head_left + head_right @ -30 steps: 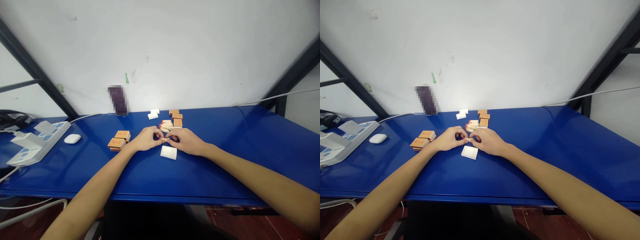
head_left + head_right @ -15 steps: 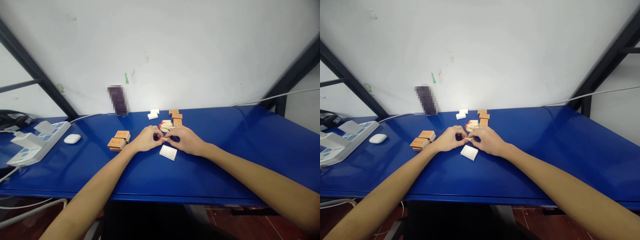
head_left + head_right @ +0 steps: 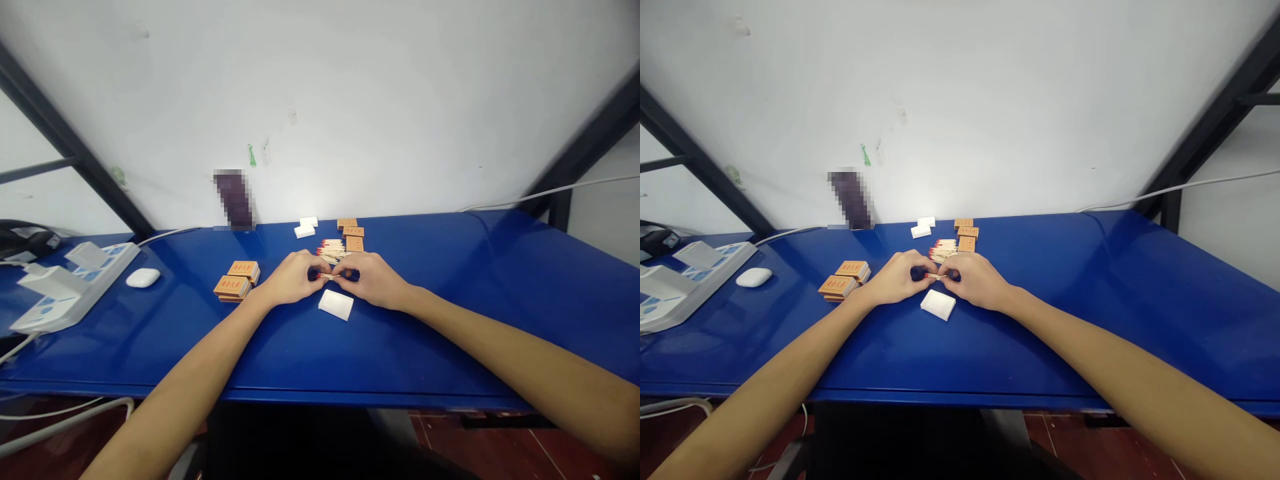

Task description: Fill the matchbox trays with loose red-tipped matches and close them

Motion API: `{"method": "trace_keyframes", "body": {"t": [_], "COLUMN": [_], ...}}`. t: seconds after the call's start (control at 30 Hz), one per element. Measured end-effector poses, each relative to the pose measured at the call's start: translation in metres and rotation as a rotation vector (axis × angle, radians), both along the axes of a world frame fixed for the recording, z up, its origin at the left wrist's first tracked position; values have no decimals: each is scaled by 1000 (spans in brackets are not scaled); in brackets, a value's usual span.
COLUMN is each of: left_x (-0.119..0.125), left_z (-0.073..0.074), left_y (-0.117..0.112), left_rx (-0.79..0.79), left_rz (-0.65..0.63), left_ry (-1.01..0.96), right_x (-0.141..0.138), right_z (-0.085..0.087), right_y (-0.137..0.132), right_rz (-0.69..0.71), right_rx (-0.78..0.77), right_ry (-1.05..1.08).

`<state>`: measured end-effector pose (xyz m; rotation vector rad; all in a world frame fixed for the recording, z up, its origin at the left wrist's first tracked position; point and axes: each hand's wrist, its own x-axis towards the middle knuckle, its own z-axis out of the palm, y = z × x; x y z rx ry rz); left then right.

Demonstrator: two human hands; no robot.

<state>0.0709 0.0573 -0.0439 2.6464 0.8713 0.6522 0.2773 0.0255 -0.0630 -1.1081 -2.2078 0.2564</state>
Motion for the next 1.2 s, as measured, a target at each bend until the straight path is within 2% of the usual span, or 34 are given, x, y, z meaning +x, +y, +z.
{"method": "trace_keyframes", "body": {"t": [0.27, 0.47, 0.7, 0.83, 1.0, 1.2], "left_x": [1, 2, 5, 2, 1, 2], "left_z": [-1, -1, -1, 2, 8, 8], "left_y": [1, -1, 0, -2, -6, -6], "left_rx": [-82, -84, 76, 86, 246, 280], "left_rz": [-23, -22, -16, -32, -8, -16], "left_ry": [-25, -25, -4, 89, 272, 297], "right_x": [0, 0, -2, -2, -1, -2], "right_z": [3, 2, 1, 1, -1, -1], "right_y": [-1, 0, 0, 0, 1, 1], "right_rz": [-25, -14, -33, -41, -52, -51], "right_rx": [-36, -28, -26, -30, -27, -7], "right_ry": [-28, -37, -32, -21, -22, -14]}}
